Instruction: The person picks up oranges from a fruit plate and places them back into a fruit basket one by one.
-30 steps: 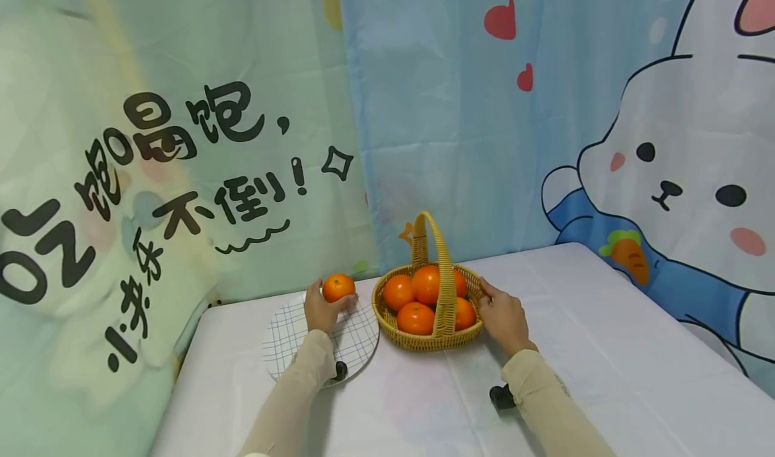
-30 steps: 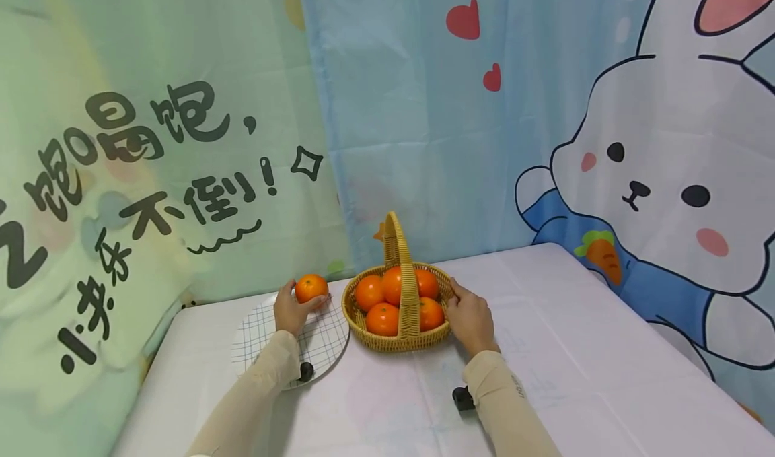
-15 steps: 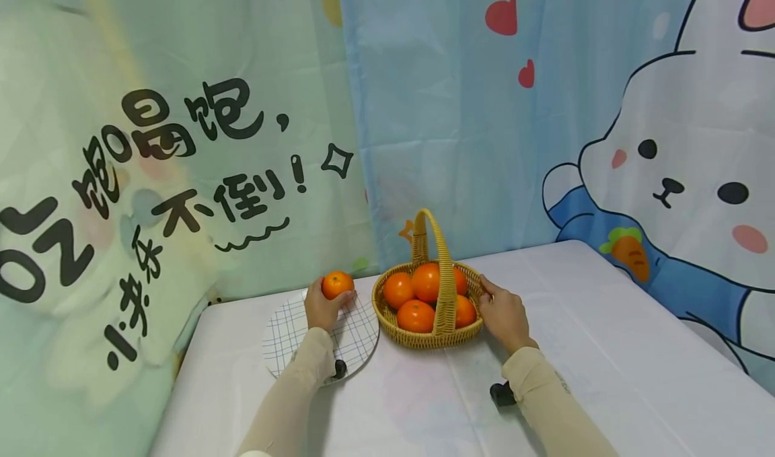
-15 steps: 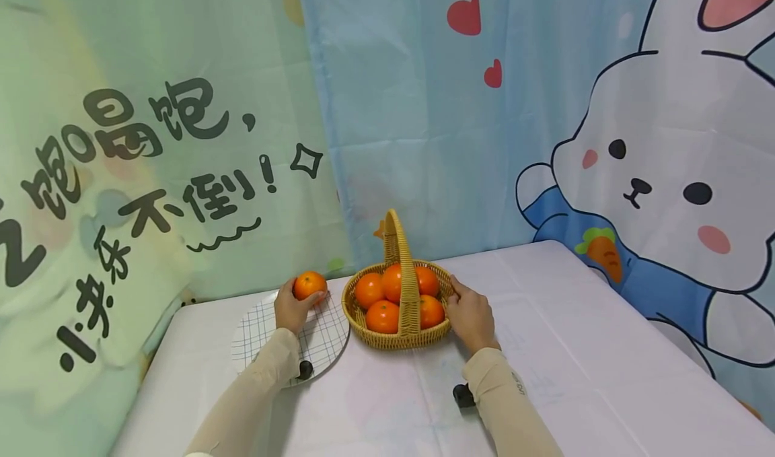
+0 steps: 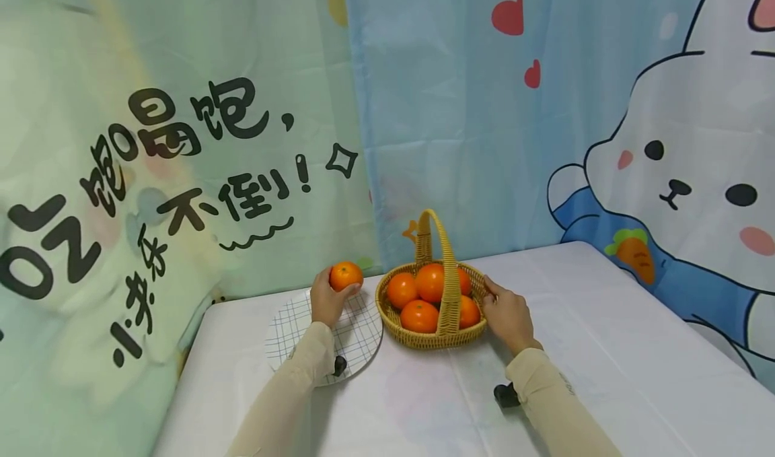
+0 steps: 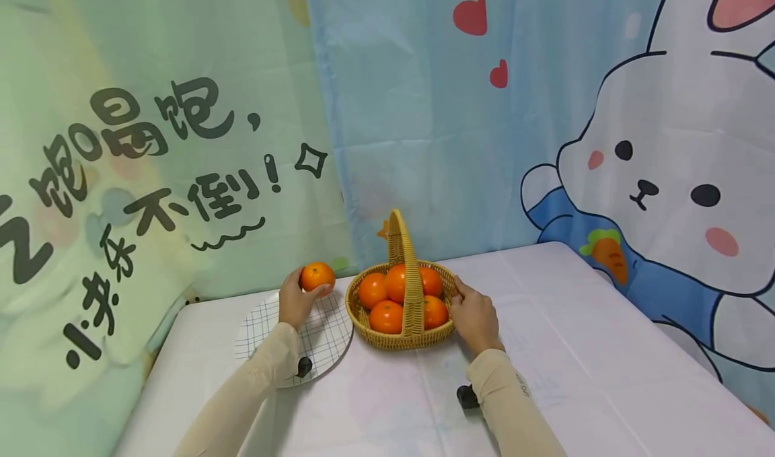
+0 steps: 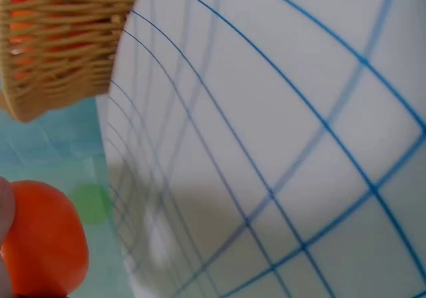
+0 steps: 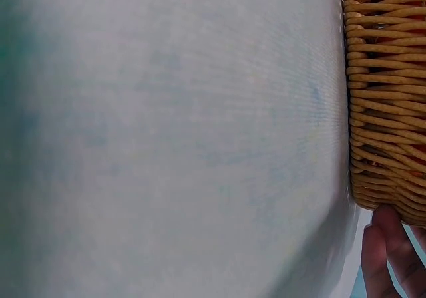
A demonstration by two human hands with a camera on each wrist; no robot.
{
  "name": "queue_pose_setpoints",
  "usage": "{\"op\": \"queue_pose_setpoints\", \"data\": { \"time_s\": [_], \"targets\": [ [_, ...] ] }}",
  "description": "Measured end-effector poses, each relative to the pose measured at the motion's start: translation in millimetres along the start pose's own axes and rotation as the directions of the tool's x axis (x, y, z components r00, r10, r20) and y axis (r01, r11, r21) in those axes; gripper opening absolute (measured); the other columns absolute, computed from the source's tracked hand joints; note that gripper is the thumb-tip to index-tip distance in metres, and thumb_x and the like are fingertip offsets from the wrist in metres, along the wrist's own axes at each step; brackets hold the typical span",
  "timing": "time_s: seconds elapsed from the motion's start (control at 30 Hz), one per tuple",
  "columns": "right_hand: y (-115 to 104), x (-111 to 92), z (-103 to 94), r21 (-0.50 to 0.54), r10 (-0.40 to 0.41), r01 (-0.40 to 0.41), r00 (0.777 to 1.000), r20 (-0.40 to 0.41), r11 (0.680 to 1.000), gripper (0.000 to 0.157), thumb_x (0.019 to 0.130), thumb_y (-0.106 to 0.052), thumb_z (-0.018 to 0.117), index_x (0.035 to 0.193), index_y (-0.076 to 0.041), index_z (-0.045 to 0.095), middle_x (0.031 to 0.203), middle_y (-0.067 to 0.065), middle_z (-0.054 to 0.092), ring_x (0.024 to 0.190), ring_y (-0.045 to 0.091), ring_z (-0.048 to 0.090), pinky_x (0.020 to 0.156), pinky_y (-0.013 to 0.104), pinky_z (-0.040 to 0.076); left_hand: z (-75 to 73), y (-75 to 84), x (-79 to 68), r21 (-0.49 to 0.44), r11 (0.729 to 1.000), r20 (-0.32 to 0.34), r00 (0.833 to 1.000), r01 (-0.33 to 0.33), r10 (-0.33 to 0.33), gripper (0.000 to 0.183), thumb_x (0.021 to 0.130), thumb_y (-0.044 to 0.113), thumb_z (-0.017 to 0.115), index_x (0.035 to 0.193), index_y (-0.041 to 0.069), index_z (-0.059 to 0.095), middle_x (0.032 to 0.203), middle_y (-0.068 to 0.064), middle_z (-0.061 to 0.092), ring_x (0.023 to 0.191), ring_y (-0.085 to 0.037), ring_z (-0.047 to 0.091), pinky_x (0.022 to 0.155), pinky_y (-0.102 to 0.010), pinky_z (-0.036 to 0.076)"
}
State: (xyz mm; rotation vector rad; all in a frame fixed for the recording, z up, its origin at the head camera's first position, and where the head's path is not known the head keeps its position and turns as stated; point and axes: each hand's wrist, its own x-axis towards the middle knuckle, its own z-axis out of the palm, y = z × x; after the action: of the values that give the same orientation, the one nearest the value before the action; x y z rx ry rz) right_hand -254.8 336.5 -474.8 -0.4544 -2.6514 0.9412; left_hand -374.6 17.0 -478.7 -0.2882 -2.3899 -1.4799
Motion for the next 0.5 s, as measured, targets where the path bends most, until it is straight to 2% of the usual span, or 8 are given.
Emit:
{"op": "queue_pose_setpoints", "data": {
  "time_s": [0.3,0.43,0.5],
  "targets": [
    [2,1,1.3,-0.019,0.001,-0.001,1.0,-0.001,1.0,0.049,0.1,-0.016,0.04,0.148,-0.009,0.039,0.124,0.032,0.057,0.061,0.024,0.044,0.051,0.031,0.037,-2.8,20.4,-0.8,-0.033,0.999,0.085,0.996,0.009,-0.006,0.072,0.081,0.025,0.081,0.138,-0.005,0.049,0.136,-0.021,0.051,0.124,-0.036,0.05,0.104,-0.049,0.041],
    [2,1,0.7,-0.022,0.003,-0.003,1.0,0.005,1.0,0.049,0.1,-0.017,0.04,0.148,-0.009,0.038,0.124,0.032,0.056,0.061,0.024,0.044,0.051,0.031,0.037,-4.8,25.7,-1.4,-0.042,0.999,0.101,0.995,-0.005,0.009,0.071,0.081,0.026,0.081,0.138,-0.003,0.05,0.136,-0.02,0.051,0.122,-0.036,0.05,0.103,-0.049,0.042],
    [1,1,0.5,-0.022,0.0,0.001,1.0,0.005,1.0,0.049,0.1,-0.017,0.04,0.148,-0.008,0.038,0.119,0.032,0.059,0.06,0.024,0.043,0.051,0.031,0.037,-5.9,28.6,-1.7,-0.04,0.999,0.111,0.994,-0.016,0.02,0.07,0.081,0.027,0.081,0.137,-0.003,0.05,0.135,-0.02,0.052,0.121,-0.035,0.052,0.102,-0.048,0.044]
  ]
}}
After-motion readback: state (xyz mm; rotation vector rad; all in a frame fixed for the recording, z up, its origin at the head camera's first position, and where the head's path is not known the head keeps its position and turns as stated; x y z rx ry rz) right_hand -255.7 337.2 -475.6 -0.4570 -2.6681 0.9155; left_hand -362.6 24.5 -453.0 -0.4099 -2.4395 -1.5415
